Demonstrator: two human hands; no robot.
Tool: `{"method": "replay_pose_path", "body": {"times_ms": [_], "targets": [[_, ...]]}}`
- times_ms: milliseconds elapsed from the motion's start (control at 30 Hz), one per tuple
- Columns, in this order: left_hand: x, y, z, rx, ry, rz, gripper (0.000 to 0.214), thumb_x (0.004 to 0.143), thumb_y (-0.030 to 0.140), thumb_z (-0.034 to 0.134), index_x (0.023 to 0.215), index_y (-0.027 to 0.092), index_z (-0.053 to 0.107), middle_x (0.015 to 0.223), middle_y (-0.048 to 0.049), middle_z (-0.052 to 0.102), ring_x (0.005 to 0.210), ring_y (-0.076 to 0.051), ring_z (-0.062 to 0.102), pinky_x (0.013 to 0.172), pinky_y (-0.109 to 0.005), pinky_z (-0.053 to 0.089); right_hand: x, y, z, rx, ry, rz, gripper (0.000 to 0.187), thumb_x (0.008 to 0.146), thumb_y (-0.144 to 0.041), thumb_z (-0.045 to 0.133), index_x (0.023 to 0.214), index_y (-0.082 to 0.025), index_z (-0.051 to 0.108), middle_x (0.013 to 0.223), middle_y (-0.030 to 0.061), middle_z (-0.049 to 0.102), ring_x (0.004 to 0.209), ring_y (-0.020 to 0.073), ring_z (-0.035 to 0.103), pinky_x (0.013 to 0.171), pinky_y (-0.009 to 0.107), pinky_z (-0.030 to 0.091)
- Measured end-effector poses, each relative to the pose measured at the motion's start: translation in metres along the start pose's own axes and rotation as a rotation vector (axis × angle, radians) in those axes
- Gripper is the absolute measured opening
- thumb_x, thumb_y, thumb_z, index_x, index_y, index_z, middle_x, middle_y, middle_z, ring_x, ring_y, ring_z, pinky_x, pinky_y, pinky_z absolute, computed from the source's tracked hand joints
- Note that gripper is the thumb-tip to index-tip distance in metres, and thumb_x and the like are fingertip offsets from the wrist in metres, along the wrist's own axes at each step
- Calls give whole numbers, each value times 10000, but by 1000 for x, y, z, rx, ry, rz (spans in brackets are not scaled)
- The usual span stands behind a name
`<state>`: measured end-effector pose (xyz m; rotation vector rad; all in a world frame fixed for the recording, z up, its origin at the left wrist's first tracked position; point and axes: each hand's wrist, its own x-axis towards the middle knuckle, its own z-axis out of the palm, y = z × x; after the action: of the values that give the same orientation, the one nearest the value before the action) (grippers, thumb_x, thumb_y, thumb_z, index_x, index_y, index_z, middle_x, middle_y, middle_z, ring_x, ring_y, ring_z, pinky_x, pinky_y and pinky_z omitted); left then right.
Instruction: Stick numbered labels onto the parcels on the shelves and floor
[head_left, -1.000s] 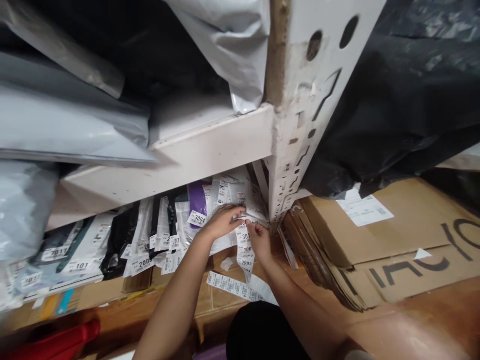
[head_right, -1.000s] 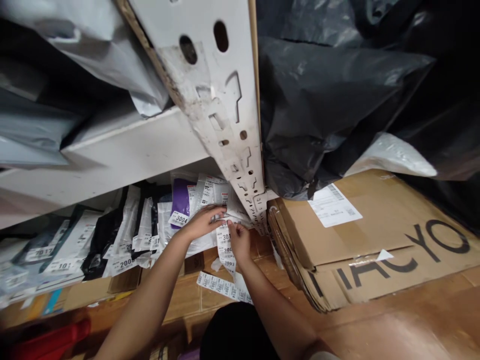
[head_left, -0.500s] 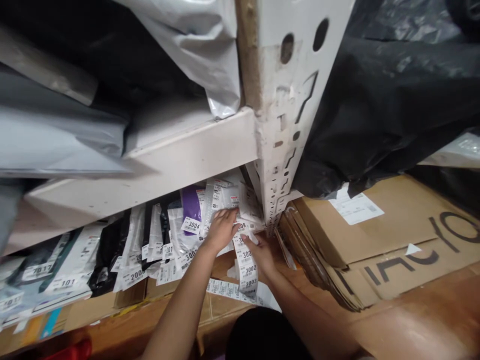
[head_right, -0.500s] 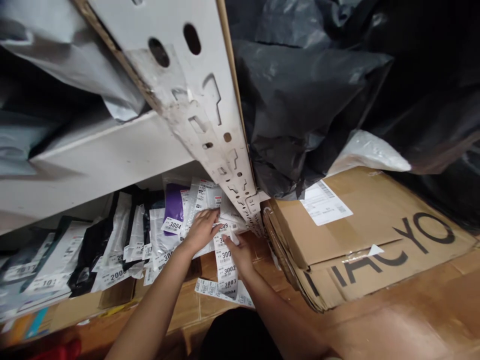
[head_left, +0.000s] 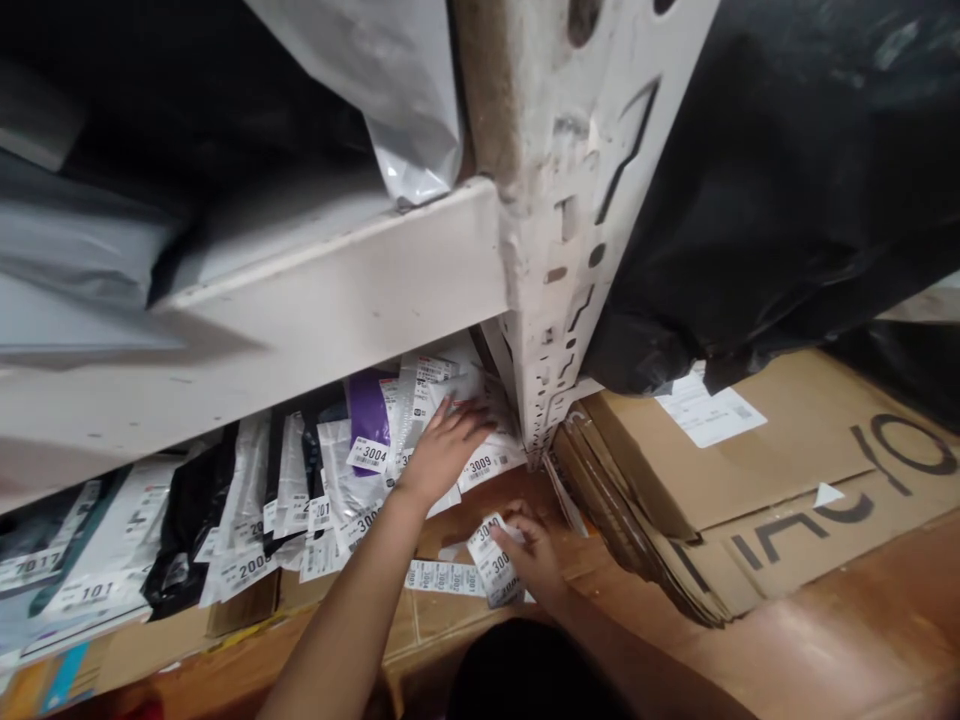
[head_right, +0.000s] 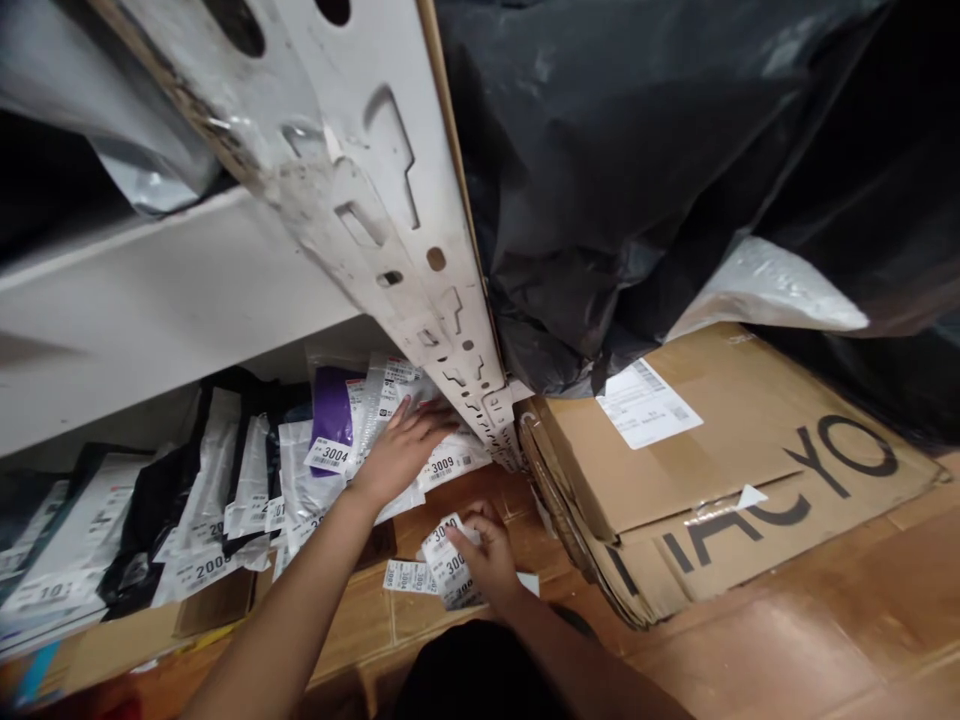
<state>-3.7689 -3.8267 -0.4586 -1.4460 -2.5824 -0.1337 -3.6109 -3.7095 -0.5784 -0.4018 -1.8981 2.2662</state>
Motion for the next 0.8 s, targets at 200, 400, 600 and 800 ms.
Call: {"method": "replay_pose_path", "body": {"times_ms": [200, 400, 600, 800], "targets": [[-13, -3, 6, -6, -15, 149, 233, 949, 116, 452, 1054, 143, 658, 1019, -96, 660, 1252, -255, 524, 1129, -495, 374, 35, -13, 5, -90, -106, -246, 197, 841, -329, 639, 694, -198, 643, 892, 41, 557, 903, 193, 543, 833, 305, 431], [-21, -7, 3, -179, -143, 16, 259, 913, 122, 488, 1050, 206, 692, 1308, -100, 574, 1187, -244, 567, 984, -399, 506, 48, -12, 13, -54, -198, -292, 208, 841, -316, 646, 675, -194, 619, 836, 26, 533, 837, 167, 536, 777, 286, 437], [-1, -17, -6, -448, -114, -17, 212, 883, 176, 540, 961, 225, 731, 978, -65, 685, 1119, -231, 568, 956, -384, 487, 43, -25, 8, 122, -70, -31, 219, 833, -408, 653, 788, -196, 677, 806, 25, 662, 758, 170, 600, 720, 274, 471], [7, -21, -6, -497, -178, -166, 237, 965, 328, 462, 972, 194, 658, 988, -61, 660, 971, -201, 595, 866, -337, 482, 68, -41, 28, 255, 4, 78, 281, 808, -458, 649, 889, -189, 666, 778, 25, 677, 704, 169, 599, 658, 260, 461]]}}
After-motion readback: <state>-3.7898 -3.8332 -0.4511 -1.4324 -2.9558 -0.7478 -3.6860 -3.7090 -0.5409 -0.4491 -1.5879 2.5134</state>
